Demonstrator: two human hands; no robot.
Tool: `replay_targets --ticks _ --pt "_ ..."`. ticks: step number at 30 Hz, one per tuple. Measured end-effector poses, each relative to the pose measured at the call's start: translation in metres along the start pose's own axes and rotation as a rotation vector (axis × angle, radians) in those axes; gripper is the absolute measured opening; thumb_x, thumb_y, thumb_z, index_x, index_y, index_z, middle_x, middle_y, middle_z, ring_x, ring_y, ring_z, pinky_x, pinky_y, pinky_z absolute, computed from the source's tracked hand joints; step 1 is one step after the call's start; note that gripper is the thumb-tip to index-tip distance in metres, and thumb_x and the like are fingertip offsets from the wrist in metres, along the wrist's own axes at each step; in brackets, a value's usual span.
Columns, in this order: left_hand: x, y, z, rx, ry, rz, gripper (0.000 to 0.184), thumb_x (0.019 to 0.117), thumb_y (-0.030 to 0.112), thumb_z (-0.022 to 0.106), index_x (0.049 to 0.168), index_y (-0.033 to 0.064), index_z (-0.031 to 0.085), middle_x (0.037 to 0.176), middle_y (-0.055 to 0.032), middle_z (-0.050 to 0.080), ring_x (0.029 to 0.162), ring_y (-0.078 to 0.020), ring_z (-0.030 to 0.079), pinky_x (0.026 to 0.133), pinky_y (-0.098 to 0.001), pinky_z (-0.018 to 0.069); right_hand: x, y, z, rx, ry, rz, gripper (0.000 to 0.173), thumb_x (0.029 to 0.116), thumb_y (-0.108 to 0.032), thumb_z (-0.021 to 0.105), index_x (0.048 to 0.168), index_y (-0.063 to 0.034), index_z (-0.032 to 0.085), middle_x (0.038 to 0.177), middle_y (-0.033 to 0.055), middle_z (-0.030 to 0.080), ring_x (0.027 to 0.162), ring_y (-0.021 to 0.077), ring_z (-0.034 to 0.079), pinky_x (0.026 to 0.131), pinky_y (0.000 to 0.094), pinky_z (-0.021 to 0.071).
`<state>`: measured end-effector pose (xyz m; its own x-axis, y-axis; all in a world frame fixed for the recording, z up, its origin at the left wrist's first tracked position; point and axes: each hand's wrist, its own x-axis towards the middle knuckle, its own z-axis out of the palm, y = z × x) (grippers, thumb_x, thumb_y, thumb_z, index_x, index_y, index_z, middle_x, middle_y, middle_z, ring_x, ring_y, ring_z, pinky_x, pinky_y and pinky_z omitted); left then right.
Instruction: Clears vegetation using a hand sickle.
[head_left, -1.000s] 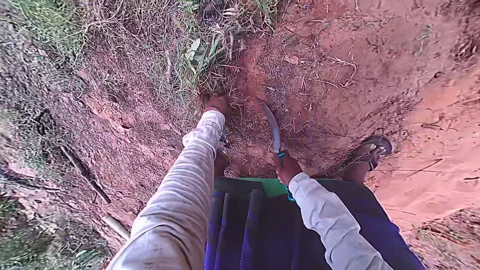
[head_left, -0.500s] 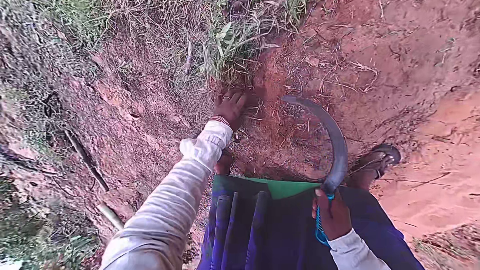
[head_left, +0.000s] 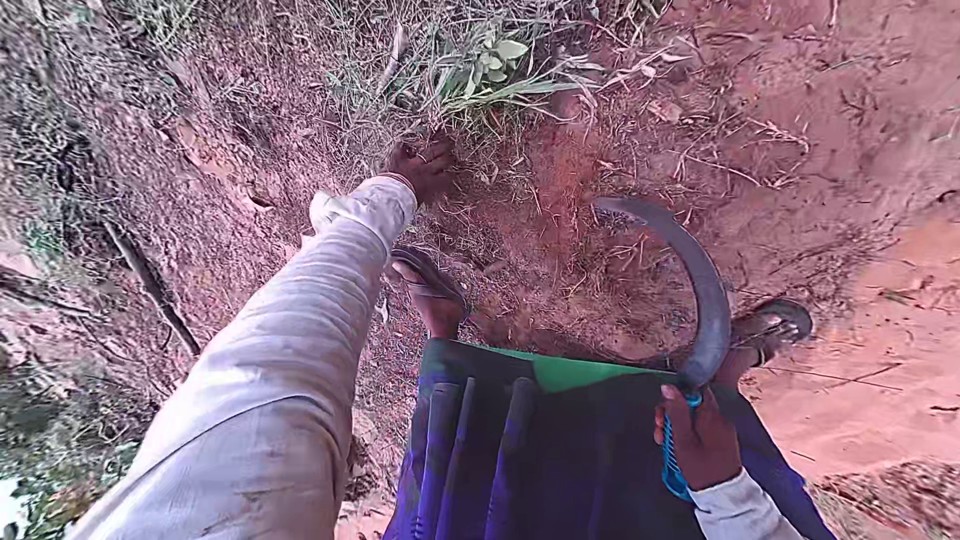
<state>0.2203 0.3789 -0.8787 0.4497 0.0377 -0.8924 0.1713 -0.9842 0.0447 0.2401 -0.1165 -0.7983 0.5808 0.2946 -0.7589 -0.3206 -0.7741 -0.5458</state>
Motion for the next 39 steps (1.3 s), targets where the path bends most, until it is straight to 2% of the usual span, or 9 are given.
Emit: replay_targets --ticks 3,6,10,12,18,23,27,34,39 --pt "-0.009 0.056 -0.012 -0.134 -0.142 -0.113 0.066 0.0845 0.000 0.077 0.146 0.0169 0.059 0.168 -0.0072 0.034 0.158 -0.0393 0.018 0.114 -0.0798 0.0177 -0.004 -0.009 0.011 0.036 -0.033 0.011 0.065 0.1003 -0.047 0.045 0.116 0.0163 0.052 0.056 -0.0050 0.051 0.043 0.0002 0.053 0.043 0.0204 0.0483" --pt "-0.023 0.103 0.038 -0.221 0.257 0.038 0.058 0.0874 0.012 0.080 0.142 0.0098 0.062 0.164 -0.0126 0.042 0.157 -0.0381 0.025 0.119 -0.0756 0.0094 -0.009 -0.021 0.019 0.014 -0.093 0.004 0.065 0.1002 -0.047 0.044 0.114 0.0159 0.055 0.058 0.0002 0.055 0.044 0.0060 0.055 0.044 0.0258 0.0493" --pt "-0.008 0.106 0.094 -0.183 -0.090 -0.025 0.084 0.0973 0.007 0.067 0.167 0.0195 0.021 0.176 -0.0083 0.003 0.162 -0.0320 0.002 0.122 -0.0715 0.0069 -0.006 -0.021 0.021 -0.034 -0.136 -0.007 0.066 0.1001 -0.049 0.044 0.115 0.0146 0.056 0.059 0.0017 0.056 0.045 0.0081 0.056 0.045 0.0272 0.0493" --pt "-0.006 0.081 0.112 -0.075 -0.133 -0.086 0.075 0.0966 -0.009 0.058 0.163 0.0180 0.033 0.175 -0.0073 0.013 0.160 -0.0340 0.018 0.121 -0.0620 0.0267 -0.002 -0.014 0.014 -0.075 -0.121 -0.014 0.063 0.0999 -0.047 0.045 0.113 0.0139 0.057 0.058 0.0018 0.056 0.045 0.0082 0.056 0.045 0.0270 0.0491" --pt "-0.038 0.001 0.092 -0.227 -0.140 -0.352 0.055 0.0911 -0.003 0.069 0.144 0.0028 0.056 0.160 -0.0166 0.045 0.154 -0.0395 0.032 0.124 -0.0678 0.0114 -0.001 0.017 -0.016 -0.229 -0.192 -0.110 0.071 0.0994 -0.052 0.044 0.114 0.0169 0.058 0.058 0.0085 0.058 0.044 0.0155 0.058 0.044 0.0344 0.0502" --pt "-0.078 0.027 0.077 -0.614 0.591 -0.080 0.038 0.0869 -0.019 0.052 0.114 -0.0051 0.075 0.127 -0.0232 0.071 0.128 -0.0452 0.063 0.118 -0.0716 0.0246 0.019 -0.026 -0.007 -0.067 -0.791 0.447 0.037 0.1096 -0.034 0.046 0.120 0.0006 0.050 0.061 -0.0014 0.050 0.046 0.0091 0.053 0.048 0.0243 0.0501" --pt "-0.079 0.085 0.104 -0.859 0.968 -0.405 0.027 0.0916 -0.004 0.059 0.115 -0.0049 0.074 0.126 -0.0258 0.069 0.121 -0.0464 0.063 0.107 -0.0650 0.0433 0.047 -0.041 0.030 -0.188 -0.818 0.758 0.043 0.1107 -0.044 0.039 0.122 -0.0035 0.049 0.068 0.0037 0.051 0.050 0.0159 0.055 0.051 0.0315 0.0526" --pt "-0.071 0.184 0.175 -1.818 0.877 -1.205 0.047 0.1054 0.005 0.052 0.148 -0.0115 0.039 0.146 -0.0320 0.050 0.137 -0.0340 0.051 0.114 -0.0402 0.0426 0.071 -0.131 0.066 0.130 -0.677 0.557 0.029 0.1133 -0.032 0.035 0.111 -0.0062 0.048 0.059 -0.0017 0.046 0.042 0.0096 0.050 0.043 0.0249 0.0499" --pt "-0.053 0.210 0.182 -2.094 0.577 -1.034 0.093 0.0951 0.005 0.072 0.161 -0.0057 0.008 0.165 -0.0325 0.023 0.152 -0.0364 0.033 0.123 -0.0417 0.0315 0.081 -0.179 0.057 0.067 -0.538 0.319 0.033 0.1127 -0.032 0.038 0.117 -0.0020 0.049 0.061 -0.0030 0.047 0.044 0.0071 0.051 0.045 0.0229 0.0497"
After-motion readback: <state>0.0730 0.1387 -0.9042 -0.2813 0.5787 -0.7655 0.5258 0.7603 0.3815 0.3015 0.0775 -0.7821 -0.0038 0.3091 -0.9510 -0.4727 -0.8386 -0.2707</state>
